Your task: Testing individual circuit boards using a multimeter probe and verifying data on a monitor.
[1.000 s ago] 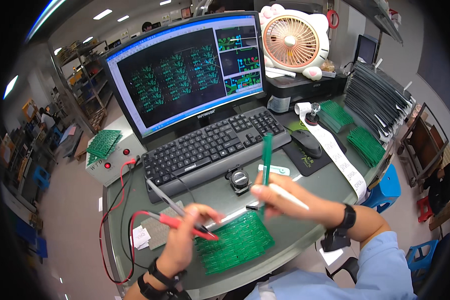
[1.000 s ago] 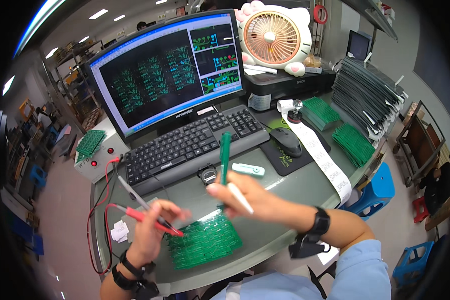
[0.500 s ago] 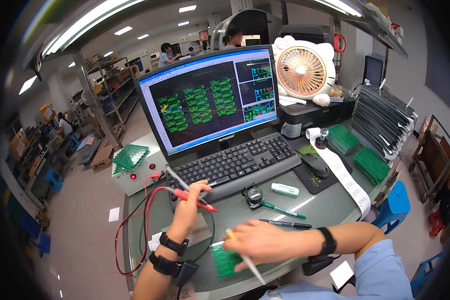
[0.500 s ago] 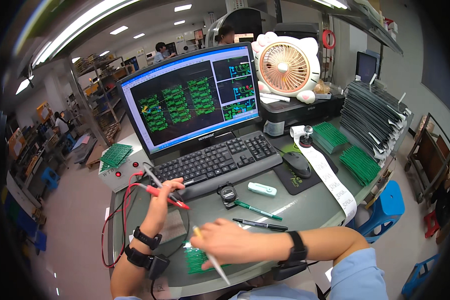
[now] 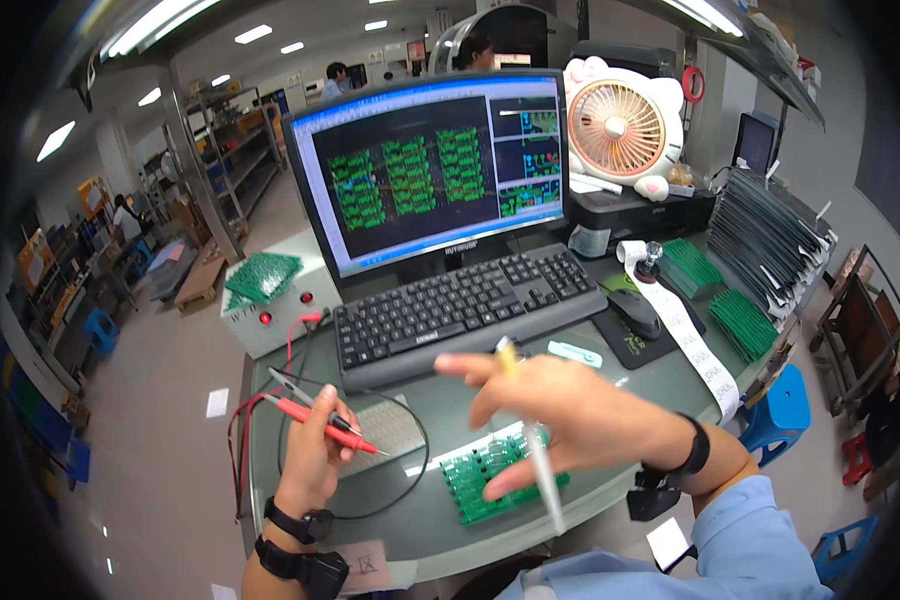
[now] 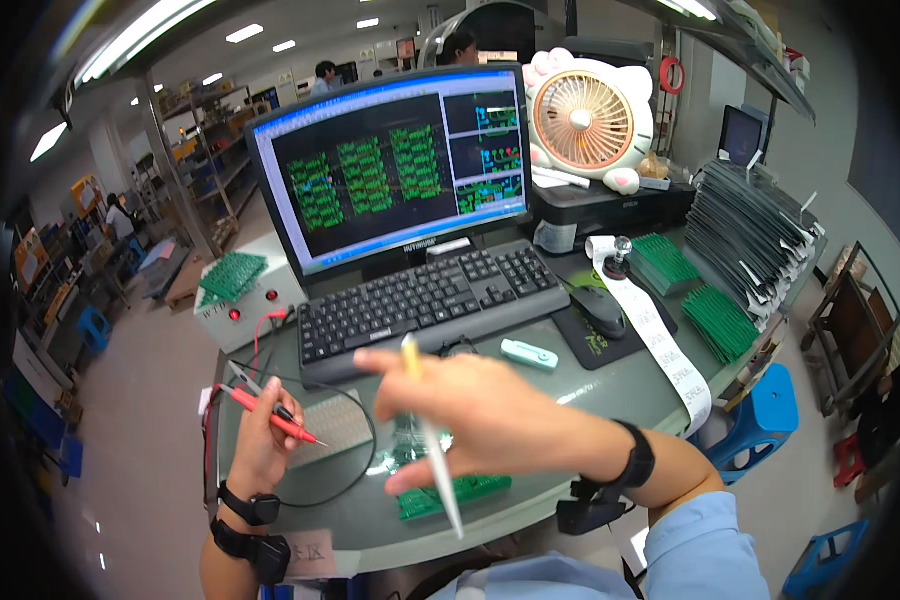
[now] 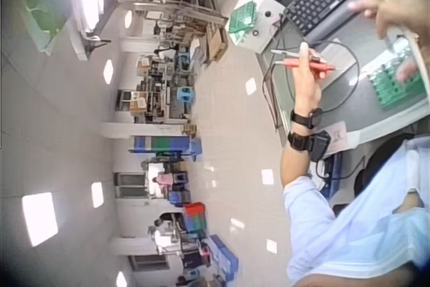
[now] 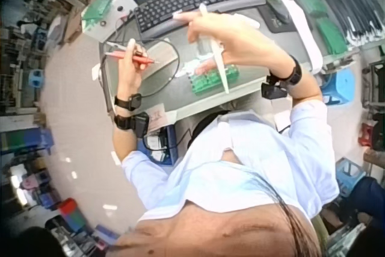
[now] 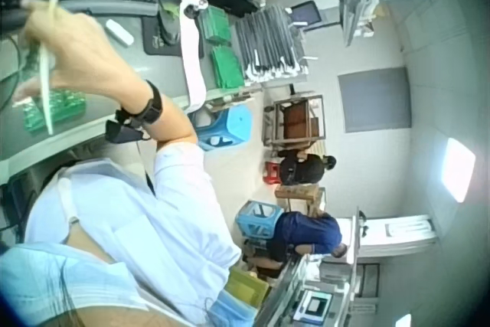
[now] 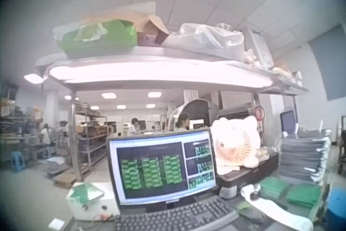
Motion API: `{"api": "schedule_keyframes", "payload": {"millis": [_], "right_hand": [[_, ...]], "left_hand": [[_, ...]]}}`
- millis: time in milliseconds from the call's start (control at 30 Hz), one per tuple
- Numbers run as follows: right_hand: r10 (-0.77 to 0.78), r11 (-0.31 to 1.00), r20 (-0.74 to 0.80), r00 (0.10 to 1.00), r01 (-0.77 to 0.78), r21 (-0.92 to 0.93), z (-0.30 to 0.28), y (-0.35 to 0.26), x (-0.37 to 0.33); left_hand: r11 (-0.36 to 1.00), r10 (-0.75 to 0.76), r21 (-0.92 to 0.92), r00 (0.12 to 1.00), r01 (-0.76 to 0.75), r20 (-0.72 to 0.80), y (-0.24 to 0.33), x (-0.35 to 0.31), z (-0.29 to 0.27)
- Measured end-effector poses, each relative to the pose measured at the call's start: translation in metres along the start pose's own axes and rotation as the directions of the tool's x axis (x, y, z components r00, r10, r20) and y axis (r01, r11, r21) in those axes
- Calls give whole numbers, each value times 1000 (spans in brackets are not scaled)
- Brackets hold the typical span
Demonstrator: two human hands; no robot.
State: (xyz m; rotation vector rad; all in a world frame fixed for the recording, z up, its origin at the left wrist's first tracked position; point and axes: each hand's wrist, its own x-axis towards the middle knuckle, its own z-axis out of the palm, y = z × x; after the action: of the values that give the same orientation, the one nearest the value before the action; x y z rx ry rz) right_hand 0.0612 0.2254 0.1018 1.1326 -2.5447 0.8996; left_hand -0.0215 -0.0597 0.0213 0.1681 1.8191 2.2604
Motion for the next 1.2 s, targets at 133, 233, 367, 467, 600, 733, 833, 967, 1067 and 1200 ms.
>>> {"api": "schedule_keyframes", "payload": {"millis": [133,233,367,467,600,733,833,967,1067,1200], "right_hand": [[13,966,-38,999,-3,258,27,26,-19],[110,935,127,986,-145,322,46,48,-43],[-50,999,160,986,47,22,43,51,-40],[91,970,52,994,-100,221,53,36,-13],[387,446,269,882,-434,783,77,27,22],[394,371,269,879,-420,828,88,35,25],[486,325,274,830,-463,825,82,35,9],[562,342,305,769,-552,760,76,38,-2],[573,326,300,762,-548,770,92,42,-8],[536,447,243,808,-516,730,99,46,-14]], "left_hand": [[997,22,-79,1000,-21,15,0,2,5],[1000,22,-12,992,-20,122,4,-2,11],[994,-37,107,978,16,203,8,-19,18],[930,-234,362,849,54,473,13,-22,26],[847,-444,516,707,130,550,15,-17,45],[859,-458,466,728,214,510,12,-20,38],[941,-322,264,798,212,510,3,-20,6],[945,-322,187,864,269,388,4,-13,-10],[966,-248,164,894,200,372,-3,-5,-15],[967,-253,137,890,216,380,-12,-6,-13]]}}
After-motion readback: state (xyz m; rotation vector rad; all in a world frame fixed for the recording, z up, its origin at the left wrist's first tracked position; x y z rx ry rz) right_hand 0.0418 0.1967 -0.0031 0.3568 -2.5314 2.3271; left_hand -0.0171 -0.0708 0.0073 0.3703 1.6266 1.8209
